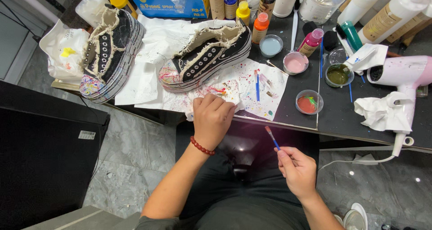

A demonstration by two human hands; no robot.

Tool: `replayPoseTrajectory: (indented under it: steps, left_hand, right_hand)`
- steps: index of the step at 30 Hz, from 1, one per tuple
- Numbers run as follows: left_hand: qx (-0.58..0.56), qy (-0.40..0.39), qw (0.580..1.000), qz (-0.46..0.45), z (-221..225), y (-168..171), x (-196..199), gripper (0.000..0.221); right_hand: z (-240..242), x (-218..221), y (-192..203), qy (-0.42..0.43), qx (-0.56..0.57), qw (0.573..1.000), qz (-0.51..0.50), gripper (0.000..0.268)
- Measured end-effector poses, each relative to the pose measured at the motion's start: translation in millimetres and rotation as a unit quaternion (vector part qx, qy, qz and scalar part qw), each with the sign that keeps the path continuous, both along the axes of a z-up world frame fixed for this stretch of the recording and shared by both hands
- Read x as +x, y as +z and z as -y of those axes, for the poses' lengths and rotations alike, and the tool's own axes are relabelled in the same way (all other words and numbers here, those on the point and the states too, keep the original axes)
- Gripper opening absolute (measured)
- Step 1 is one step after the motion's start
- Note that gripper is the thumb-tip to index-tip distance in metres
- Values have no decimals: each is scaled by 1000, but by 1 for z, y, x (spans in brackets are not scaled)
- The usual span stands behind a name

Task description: The person mixes various colors of paint in small plastic cups with a brush and applies the paint to the outer edges and soles of a pair of canvas sneakers.

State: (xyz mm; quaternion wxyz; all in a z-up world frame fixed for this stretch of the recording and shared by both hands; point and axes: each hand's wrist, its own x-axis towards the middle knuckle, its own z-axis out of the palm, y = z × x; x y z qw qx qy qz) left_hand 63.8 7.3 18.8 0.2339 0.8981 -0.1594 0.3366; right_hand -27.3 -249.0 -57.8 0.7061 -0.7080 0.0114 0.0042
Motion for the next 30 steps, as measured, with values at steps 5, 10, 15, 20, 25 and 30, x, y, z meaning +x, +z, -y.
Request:
replayPoseTrajectory:
  steps: [5,10,15,20,25,30]
  left_hand:
    - [-29,16,999,19,13,-2,3,15]
    - [-6,5,1000,-8,11,1,0,30]
    - [-36,-42,996,-68,-10,10,-15,64]
    - [12,12,998,-60,-28,10,-31,51]
    - [64,3,998,-21,-28,-3,-14,30]
    - [30,-35,999,1,-24,-10,5,19]
  right_hand:
    - [1,-1,2,4,-9,1000,-2,19]
    - [1,-2,0,-7,-9,1000,-7,19]
    - [1,-6,-2,-15,-31,999,-17,18]
    - [-2,-5,-2,-17,-22,999,-32,18]
    - [-5,0,5,-3,-36,999,-6,17]
    - [11,10,37,-71,-107,991,40,16]
